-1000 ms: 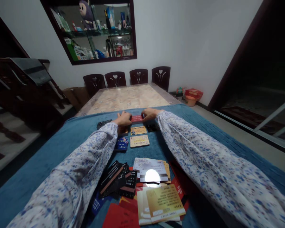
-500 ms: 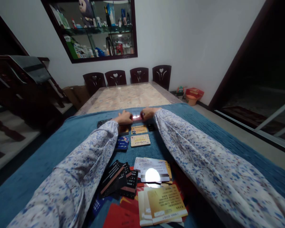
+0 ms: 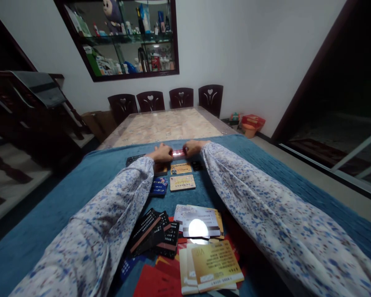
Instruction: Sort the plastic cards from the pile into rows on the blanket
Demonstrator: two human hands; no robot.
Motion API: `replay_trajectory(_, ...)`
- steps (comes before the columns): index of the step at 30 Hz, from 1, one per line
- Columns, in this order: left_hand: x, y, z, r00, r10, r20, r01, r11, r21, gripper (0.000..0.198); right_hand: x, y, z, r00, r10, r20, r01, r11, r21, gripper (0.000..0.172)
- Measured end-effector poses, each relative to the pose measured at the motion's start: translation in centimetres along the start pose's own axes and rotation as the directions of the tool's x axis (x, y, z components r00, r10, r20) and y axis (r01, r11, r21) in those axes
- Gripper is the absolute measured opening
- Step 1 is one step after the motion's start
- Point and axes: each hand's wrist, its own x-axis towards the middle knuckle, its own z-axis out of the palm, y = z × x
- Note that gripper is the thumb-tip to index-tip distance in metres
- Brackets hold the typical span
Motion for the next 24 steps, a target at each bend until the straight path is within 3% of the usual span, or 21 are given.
replay_trajectory(4,-0.3,0.1,0.0,1.000,-0.006,0.006,0.006,1.000,0.000,0.033,-0.8,-0.6,-0.5,0.997,0.030,0.066,-0.029,0.999,-0.021,0.039)
replay_trajectory(18,-0.9,0.0,-0.1,0.998,0.036,-0.051,-0.035,0.999,0.021,0.039,-2.7,-0.8,-2.0,0.985,0.099,0.138,-0.101,0.995,0.006,0.068)
replay_trajectory(24,-1.5,-0.4,0.3,0.990,0.050,-0.131,-0.050,0.999,0.006,0.037,-4.4,-1.1,-2.9,0.989,0.105,0.101,-0.104,0.994,-0.023,0.071)
